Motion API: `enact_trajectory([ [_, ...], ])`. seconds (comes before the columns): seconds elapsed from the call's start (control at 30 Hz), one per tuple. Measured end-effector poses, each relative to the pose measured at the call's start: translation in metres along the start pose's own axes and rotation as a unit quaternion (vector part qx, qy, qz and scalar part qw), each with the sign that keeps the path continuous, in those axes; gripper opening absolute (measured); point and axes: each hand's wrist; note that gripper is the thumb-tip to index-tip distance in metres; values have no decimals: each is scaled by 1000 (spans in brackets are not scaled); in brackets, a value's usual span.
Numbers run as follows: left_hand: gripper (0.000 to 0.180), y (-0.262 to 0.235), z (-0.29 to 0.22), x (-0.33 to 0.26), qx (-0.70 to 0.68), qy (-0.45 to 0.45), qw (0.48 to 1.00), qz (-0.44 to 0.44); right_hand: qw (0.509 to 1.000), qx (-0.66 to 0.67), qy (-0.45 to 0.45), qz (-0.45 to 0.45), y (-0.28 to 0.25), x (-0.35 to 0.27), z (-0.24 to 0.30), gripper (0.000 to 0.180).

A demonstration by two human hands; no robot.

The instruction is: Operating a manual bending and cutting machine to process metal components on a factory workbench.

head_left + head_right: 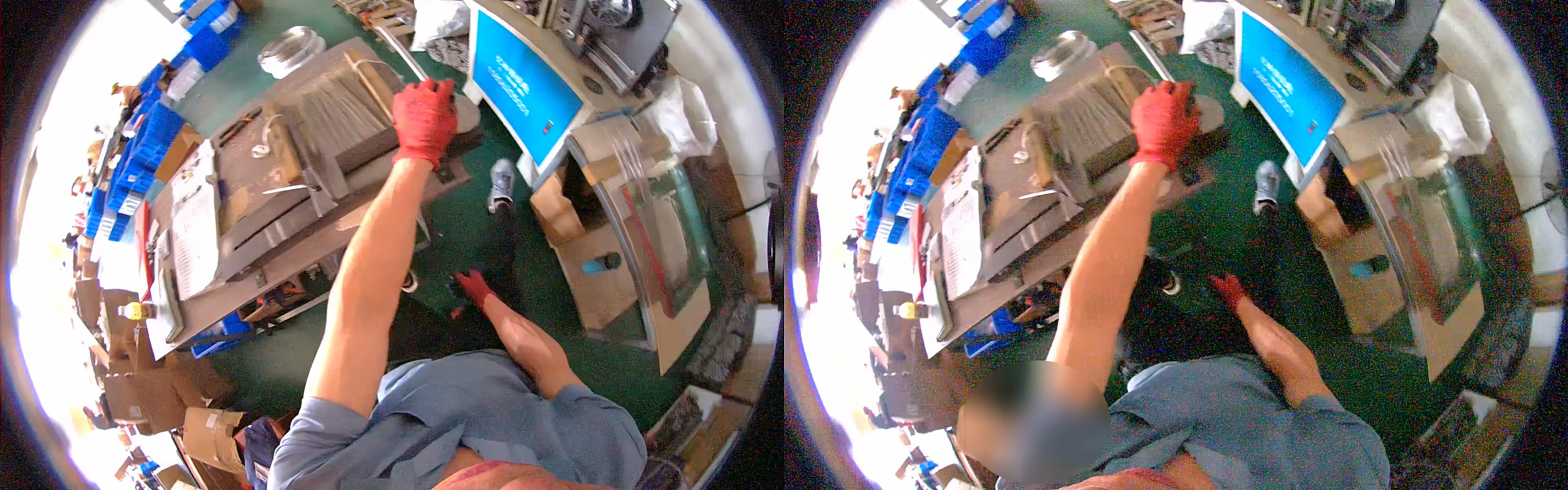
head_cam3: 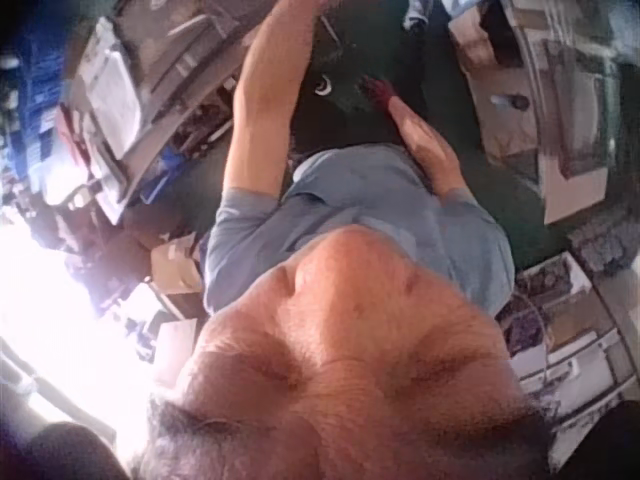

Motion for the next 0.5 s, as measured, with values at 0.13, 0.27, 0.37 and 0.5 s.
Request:
enact_trajectory([
  [0.13, 28, 1, -5, 3, 11, 8, 999, 38, 969, -106, -200, 103, -10, 5, -9, 45],
  [0.27, 30, -4, 24, -6, 44, 3, 998, 34, 992, -16, -87, 90, 12, -25, 34, 41],
  [0.37, 31, -3, 12, 1, 10, 7, 999, 38, 994, 81, -24, 63, 20, 19, -15, 37],
  [0.5, 31, 3, -5, 7, -22, 25, 999, 19, 994, 81, -70, 10, 16, 56, -65, 34],
])
Point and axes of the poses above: each hand's wrist, its own x-axis towards the middle knuckle, its own y-axis out of the palm, z = x × y, and after that the axes turned 8 degrees about x, right-handed
